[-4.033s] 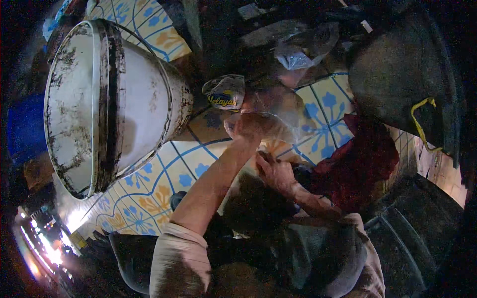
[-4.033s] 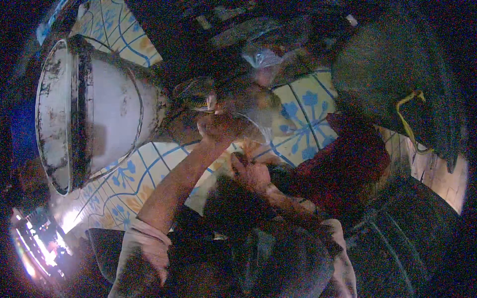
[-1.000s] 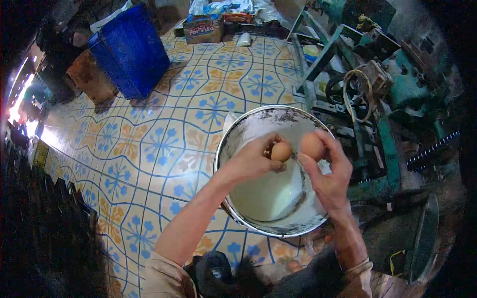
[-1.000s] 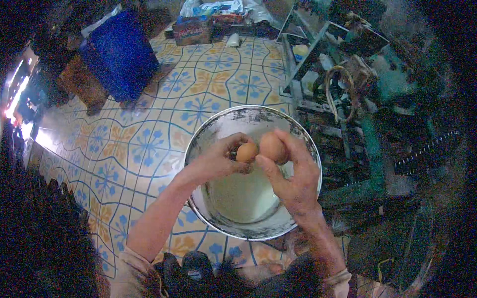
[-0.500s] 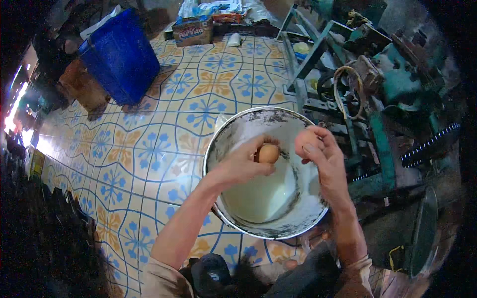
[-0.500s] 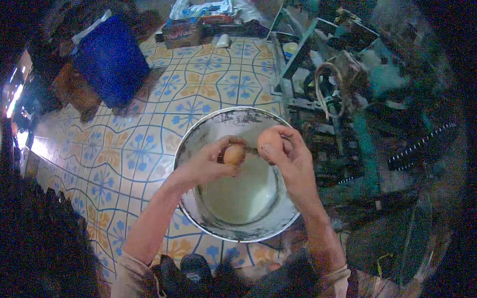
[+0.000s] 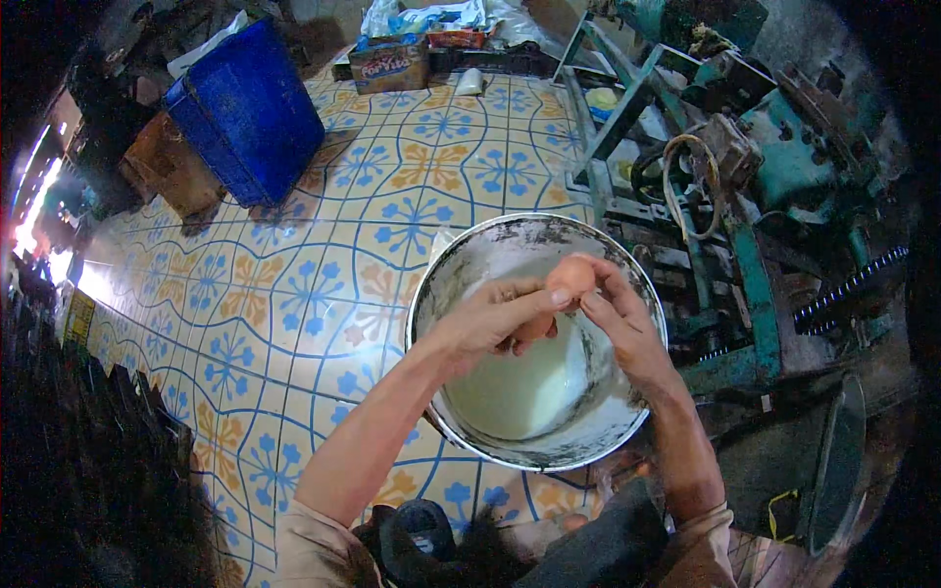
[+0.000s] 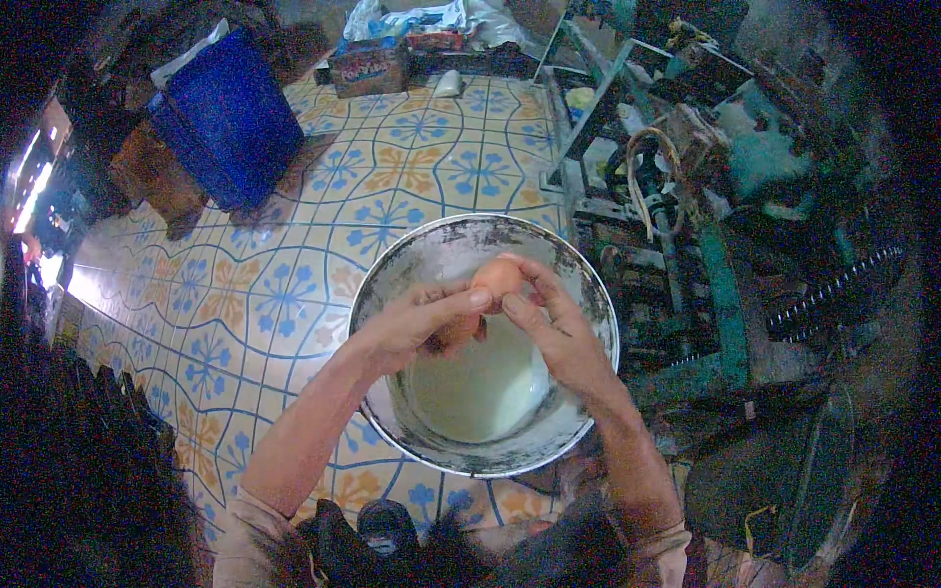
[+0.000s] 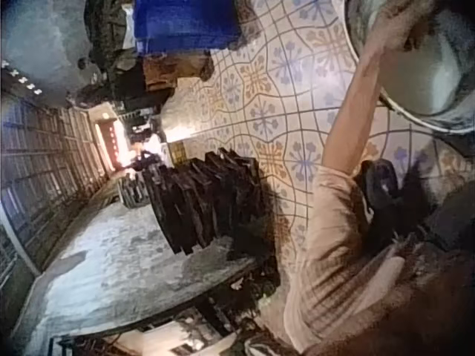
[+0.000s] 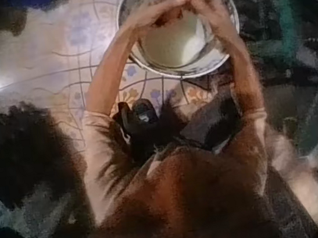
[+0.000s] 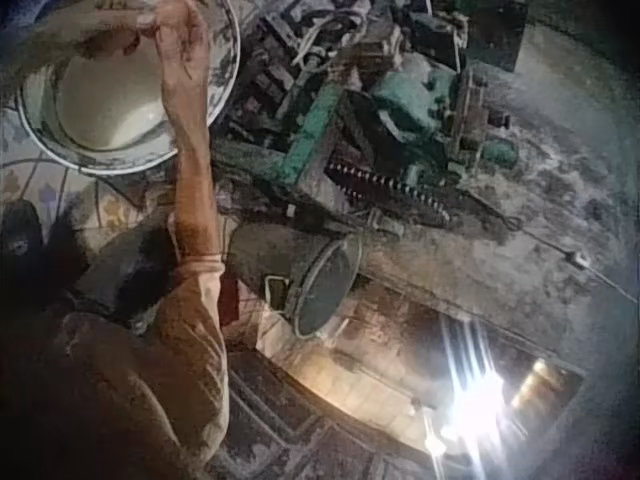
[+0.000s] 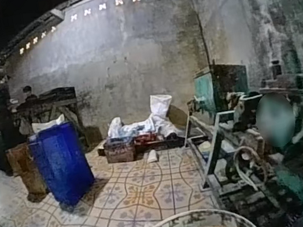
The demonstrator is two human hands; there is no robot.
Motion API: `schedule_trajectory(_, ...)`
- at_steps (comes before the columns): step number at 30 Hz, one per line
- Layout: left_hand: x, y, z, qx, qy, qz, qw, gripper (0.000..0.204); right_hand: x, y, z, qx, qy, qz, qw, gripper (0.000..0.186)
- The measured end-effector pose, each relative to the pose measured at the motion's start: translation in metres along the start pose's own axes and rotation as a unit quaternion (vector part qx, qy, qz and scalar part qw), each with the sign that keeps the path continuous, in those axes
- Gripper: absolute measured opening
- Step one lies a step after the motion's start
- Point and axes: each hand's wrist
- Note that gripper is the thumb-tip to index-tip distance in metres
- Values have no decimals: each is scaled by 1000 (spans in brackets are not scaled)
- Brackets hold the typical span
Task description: The person cracks several eggs into a bucket containing liquid, adds a bag of white powder and a bag of yellow powder, and mixes the ingredients together by hand. They also add a scoop of water from a larger container during the mixing process.
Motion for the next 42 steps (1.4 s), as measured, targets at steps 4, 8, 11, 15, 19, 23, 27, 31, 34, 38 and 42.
schedule_trajectory(4,-1,-1,0,42,103,57,992,38,-11,-3,2,33,-131,14,991,49)
schedule_trajectory(8,-5,1,-5,65,263,114,956,39,-11,3,1,112,-79,27,990,51)
schedule_trajectory(11,-8,3,-5,61,256,87,961,41,-15,7,1,141,-66,-15,988,49)
schedule_trajectory(15,-1,-3,3,81,253,59,962,45,-17,5,5,115,-116,-25,986,47)
schedule_trajectory(19,-3,5,2,53,302,74,949,43,-19,9,12,68,-197,-15,978,46)
schedule_trajectory(23,-2,4,6,51,312,64,947,41,-18,10,15,57,-242,-3,969,47)
schedule_trajectory(27,14,3,12,44,373,121,919,41,-18,8,13,59,-255,4,965,46)
schedule_trajectory(31,11,4,3,78,374,131,915,39,-21,10,21,54,-255,4,965,44)
schedule_trajectory(34,13,3,8,102,426,122,891,39,-19,8,15,52,-265,3,963,44)
schedule_trajectory(38,7,9,2,124,406,92,901,39,-23,9,20,14,-281,-1,960,44)
schedule_trajectory(42,4,7,4,158,452,109,871,39,-21,10,24,-20,-262,-2,965,41)
Point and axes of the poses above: each hand's wrist, its own y-axis towards the middle knuckle, its own x-axis out of the palm, z = x × y, and after that the axes turned 1 degree about y, right-handed
